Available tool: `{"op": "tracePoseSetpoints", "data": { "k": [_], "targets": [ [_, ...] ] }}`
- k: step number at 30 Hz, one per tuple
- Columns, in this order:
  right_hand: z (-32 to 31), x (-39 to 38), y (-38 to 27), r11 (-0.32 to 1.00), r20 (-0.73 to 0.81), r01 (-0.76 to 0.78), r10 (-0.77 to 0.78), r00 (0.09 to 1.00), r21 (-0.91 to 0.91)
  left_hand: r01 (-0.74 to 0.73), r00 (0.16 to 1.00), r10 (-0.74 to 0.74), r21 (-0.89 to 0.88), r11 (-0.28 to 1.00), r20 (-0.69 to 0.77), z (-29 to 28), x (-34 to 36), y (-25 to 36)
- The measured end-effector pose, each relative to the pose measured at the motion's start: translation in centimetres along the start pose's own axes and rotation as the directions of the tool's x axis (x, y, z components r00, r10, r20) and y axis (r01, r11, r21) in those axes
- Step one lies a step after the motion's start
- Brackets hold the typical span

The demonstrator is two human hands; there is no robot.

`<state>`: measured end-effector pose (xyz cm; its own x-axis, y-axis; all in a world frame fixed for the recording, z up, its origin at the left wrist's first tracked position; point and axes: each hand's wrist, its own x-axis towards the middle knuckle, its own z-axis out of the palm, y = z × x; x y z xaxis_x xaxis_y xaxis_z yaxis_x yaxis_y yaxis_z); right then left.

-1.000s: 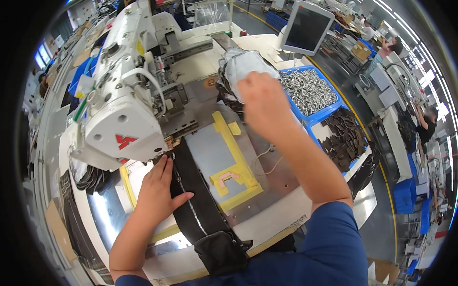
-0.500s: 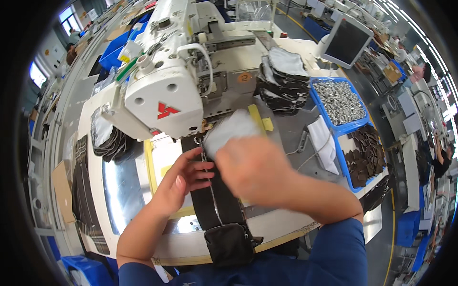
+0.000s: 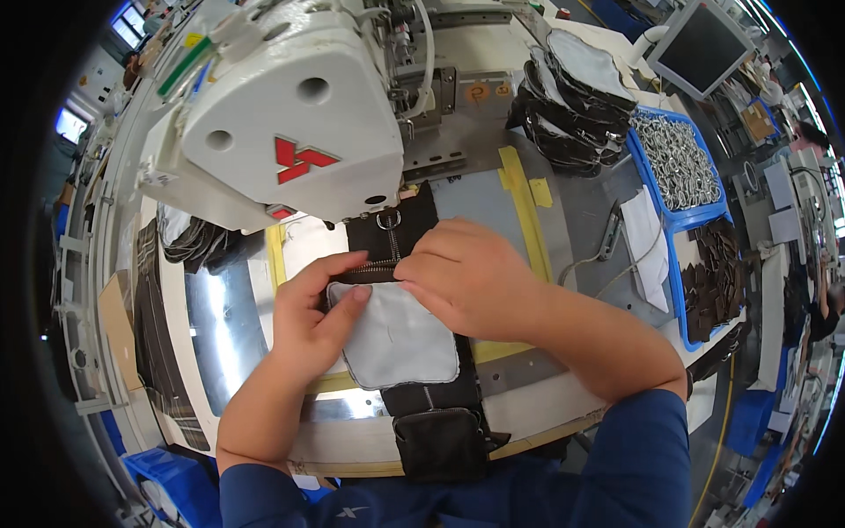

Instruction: The person sews zippers onto plaid fabric pouches using an industrial sewing machine. They repeatedly align the zipper, feed the fabric under the presser foot, and stitch along the zipper line. The person handles multiple pouches one at a time, flipping them to sew both sides.

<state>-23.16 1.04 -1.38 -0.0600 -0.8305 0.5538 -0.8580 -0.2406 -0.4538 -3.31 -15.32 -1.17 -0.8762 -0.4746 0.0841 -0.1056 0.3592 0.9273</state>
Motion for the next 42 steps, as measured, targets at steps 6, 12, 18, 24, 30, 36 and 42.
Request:
{"op": "tracePoseSetpoints", "data": {
  "k": [6, 12, 18, 24, 30, 36, 42],
  "targets": [
    [-0.4, -0.4, -0.2, 0.959, -0.117, 0.261, -0.273, 0.955, -0.114, -0.467, 0.833, 0.547, 0.423, 0.776, -0.085, -0.2, 0.2, -0.6],
    [-0.6, 0.2, -1.1, 0.985, -0.116, 0.173, -0.170, 0.979, 0.016, -0.531, 0.823, 0.566, 0.294, 0.794, -0.041, -0.3, -0.2, -0.6],
    [-0.2, 0.0, -1.4, 0.986, -0.071, 0.029, -0.018, 0.997, 0.163, -0.379, 0.925, 0.379, 0.038, 0.925, 0.015, -0.7, 0.3, -0.2],
    [0.2, -0.2, -1.5, 0.987, -0.049, 0.040, -0.033, 0.998, 0.156, -0.355, 0.935, 0.354, 0.053, 0.933, 0.034, -0.3, 0.4, 0.2],
    [0.2, -0.3, -1.5, 0.989, -0.043, 0.043, -0.037, 0.998, 0.139, -0.372, 0.928, 0.371, 0.114, 0.921, 0.026, 0.1, 0.2, 0.2],
    [0.4, -0.2, -1.4, 0.989, -0.056, 0.018, -0.009, 0.998, 0.148, -0.378, 0.925, 0.379, 0.169, 0.910, 0.031, 0.1, 0.0, 0.1],
    [0.4, -0.2, -1.4, 0.990, -0.049, 0.022, -0.015, 0.999, 0.142, -0.338, 0.941, 0.336, 0.057, 0.940, 0.034, -0.1, 0.3, 0.6]
  ]
}}
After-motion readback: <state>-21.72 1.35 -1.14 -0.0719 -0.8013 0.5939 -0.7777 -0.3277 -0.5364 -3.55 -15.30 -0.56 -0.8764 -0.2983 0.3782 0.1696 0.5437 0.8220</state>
